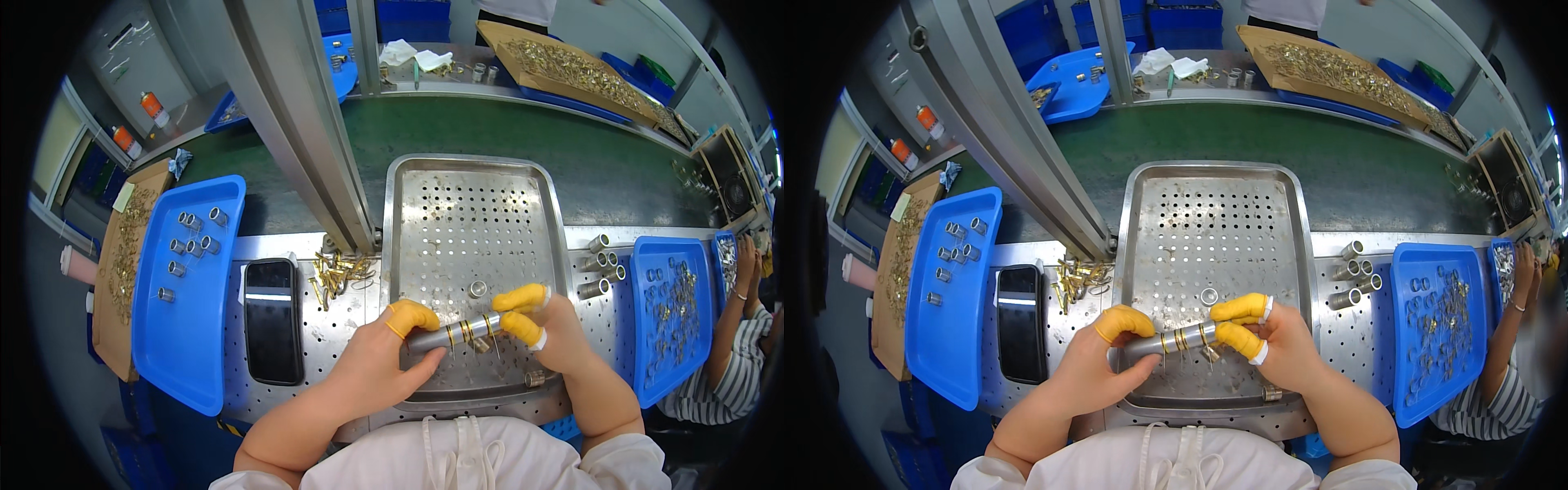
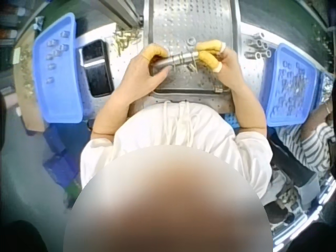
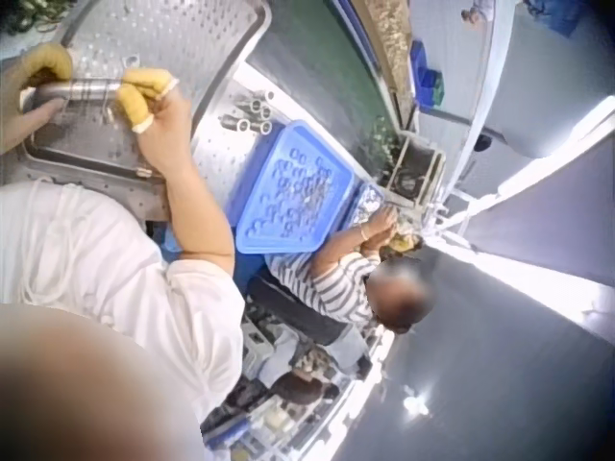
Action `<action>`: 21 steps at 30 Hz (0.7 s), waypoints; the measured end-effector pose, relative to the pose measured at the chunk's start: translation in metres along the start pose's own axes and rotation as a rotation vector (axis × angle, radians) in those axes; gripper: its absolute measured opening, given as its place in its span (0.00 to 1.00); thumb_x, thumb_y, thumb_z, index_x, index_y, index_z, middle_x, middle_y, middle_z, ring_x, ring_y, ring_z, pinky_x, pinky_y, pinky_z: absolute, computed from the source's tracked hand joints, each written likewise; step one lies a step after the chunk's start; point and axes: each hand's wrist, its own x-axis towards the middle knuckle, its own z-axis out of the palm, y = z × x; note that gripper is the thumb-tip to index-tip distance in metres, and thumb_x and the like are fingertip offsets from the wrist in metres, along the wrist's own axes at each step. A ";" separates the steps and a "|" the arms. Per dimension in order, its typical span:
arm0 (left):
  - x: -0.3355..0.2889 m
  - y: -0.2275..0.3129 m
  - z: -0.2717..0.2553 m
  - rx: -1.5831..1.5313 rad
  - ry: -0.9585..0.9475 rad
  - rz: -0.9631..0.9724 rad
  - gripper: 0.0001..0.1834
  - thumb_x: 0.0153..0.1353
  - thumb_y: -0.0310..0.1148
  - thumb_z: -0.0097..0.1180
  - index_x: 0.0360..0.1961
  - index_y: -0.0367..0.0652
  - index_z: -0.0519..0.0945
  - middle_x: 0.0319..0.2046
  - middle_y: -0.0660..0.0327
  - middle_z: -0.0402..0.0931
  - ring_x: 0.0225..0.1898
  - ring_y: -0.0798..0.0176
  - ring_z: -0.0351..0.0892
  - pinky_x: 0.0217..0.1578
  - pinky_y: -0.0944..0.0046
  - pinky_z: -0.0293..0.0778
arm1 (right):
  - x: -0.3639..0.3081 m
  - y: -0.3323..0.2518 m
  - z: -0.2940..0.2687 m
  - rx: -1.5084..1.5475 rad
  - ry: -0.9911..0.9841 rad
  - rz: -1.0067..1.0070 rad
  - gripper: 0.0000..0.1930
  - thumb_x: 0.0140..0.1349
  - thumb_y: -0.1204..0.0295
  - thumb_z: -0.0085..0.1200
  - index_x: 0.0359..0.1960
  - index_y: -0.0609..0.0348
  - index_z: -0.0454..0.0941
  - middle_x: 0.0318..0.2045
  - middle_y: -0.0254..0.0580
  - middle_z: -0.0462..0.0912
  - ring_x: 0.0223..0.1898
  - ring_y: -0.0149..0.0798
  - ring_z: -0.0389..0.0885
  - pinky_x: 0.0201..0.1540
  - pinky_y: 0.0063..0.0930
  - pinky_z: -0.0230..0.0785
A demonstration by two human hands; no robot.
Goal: The person assembles small brass-colored metal components using a cylindrical metal tool. They repeatedly pick up a brass part, insert it into the tool, and press it down to secure it before placing the finished unit into a perforated metal tray. The process is repetitive and performed at a steady pace.
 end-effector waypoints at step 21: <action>-0.089 -0.020 -0.082 -0.819 0.144 -0.153 0.18 0.57 0.21 0.44 0.49 0.41 0.62 0.38 0.57 0.69 0.34 0.67 0.69 0.35 0.68 0.67 | 0.002 -0.003 -0.002 0.063 -0.039 -0.160 0.20 0.58 0.74 0.51 0.52 0.63 0.64 0.32 0.47 0.78 0.37 0.34 0.77 0.40 0.22 0.68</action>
